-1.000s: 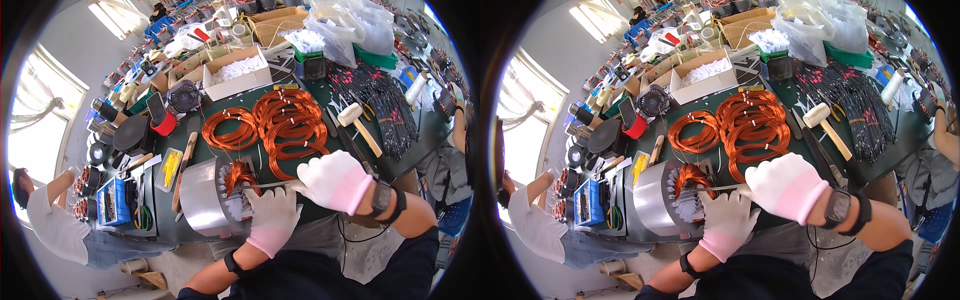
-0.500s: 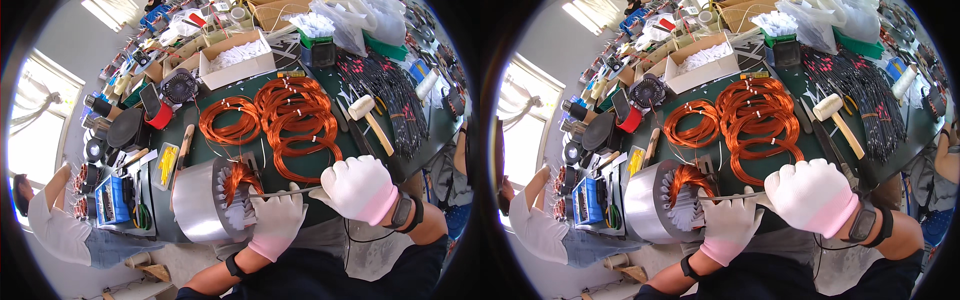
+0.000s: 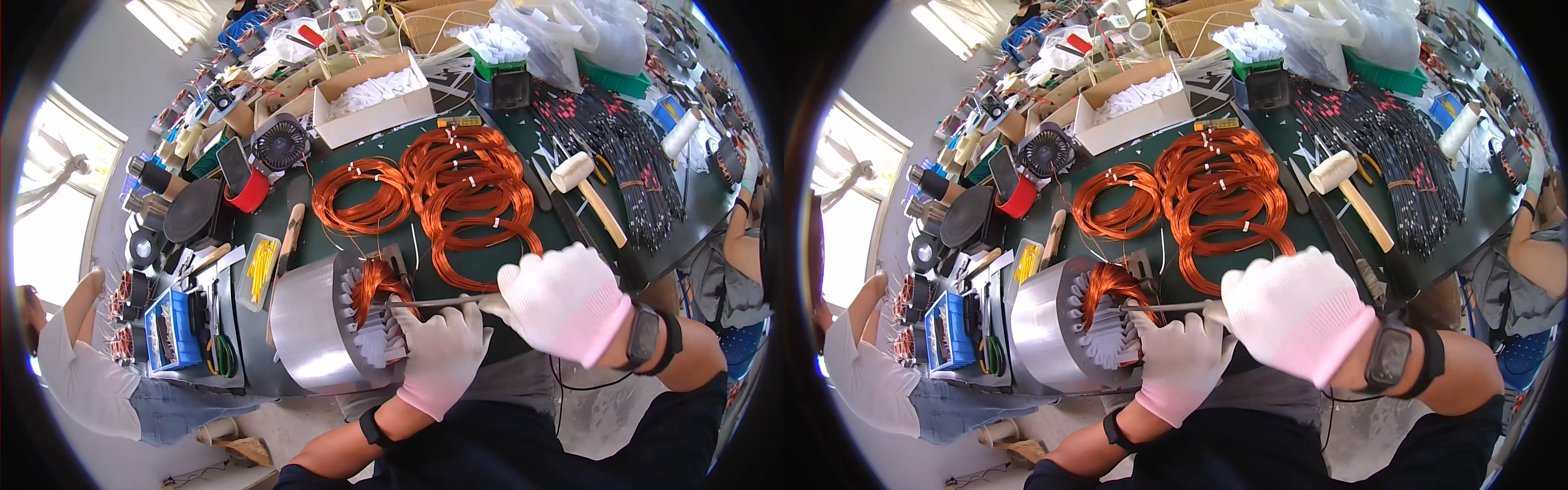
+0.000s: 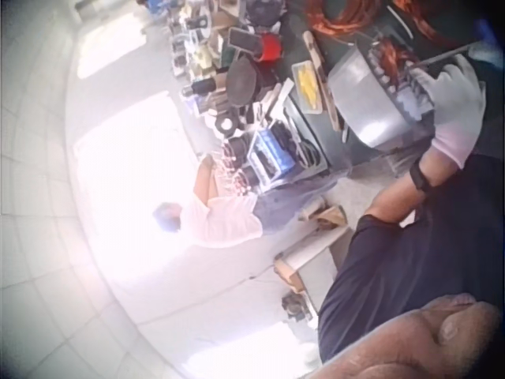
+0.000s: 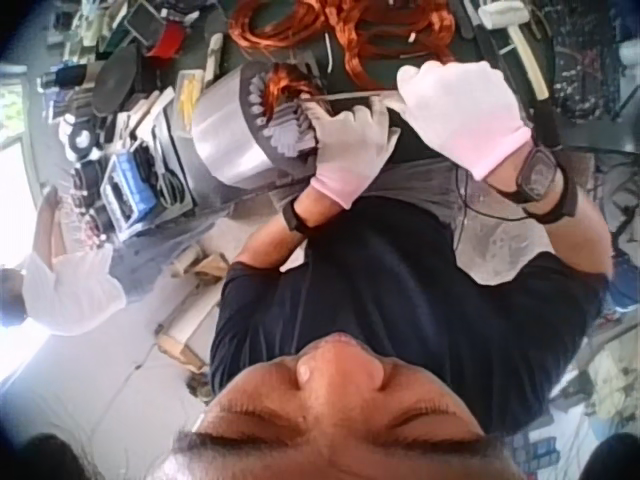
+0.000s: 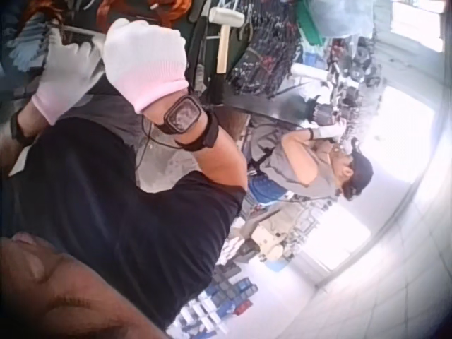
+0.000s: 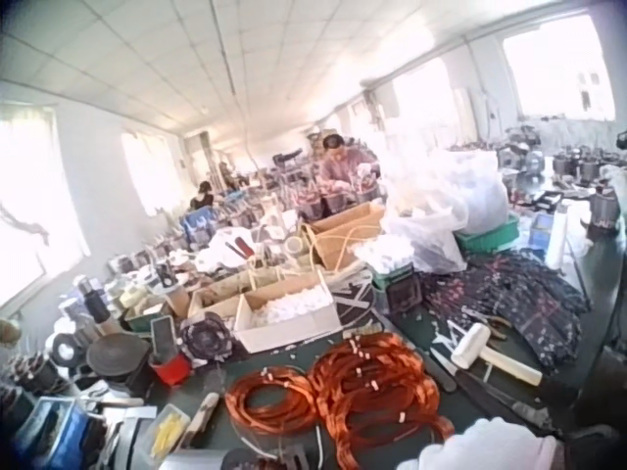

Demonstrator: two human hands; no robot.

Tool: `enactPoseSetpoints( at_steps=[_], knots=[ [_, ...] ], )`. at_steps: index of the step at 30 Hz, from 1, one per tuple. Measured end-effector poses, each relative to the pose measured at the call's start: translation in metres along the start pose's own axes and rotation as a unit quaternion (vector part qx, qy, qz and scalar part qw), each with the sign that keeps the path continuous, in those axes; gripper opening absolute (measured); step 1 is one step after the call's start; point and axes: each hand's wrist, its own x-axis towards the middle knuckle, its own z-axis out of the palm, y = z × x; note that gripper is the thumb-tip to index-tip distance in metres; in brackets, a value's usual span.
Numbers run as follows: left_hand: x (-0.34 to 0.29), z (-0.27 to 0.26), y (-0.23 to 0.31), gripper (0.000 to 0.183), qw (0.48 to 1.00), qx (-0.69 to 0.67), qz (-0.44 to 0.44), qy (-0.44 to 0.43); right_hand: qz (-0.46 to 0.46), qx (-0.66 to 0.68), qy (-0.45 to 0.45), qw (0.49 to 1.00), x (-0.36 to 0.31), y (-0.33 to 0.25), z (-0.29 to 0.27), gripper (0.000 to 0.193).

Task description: Assembling a motor stator by inserting copper wire coils into the slots and securing them.

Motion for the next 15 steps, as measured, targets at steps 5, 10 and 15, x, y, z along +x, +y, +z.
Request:
enactPoseSetpoints(
  at_steps=[5, 10, 15],
  knots=[
    [-0.002, -0.002, 0.001, 0.058, 1.0, 0.004, -0.009, 0.015, -0.033, 0.025, 0.029, 0.999, 0.007, 0.004, 0.012, 0.028],
    [-0.006, -0.002, -0.002, 0.057, 1.0, 0.014, 0.01, 0.017, 0.034, 0.096, -0.035, 0.994, 0.008, -0.005, 0.005, 0.038],
    [-0.006, -0.001, 0.0, 0.057, 0.999, 0.017, 0.006, 0.041, 0.005, 0.015, 0.073, 0.997, 0.004, -0.008, 0.015, 0.041]
  ],
)
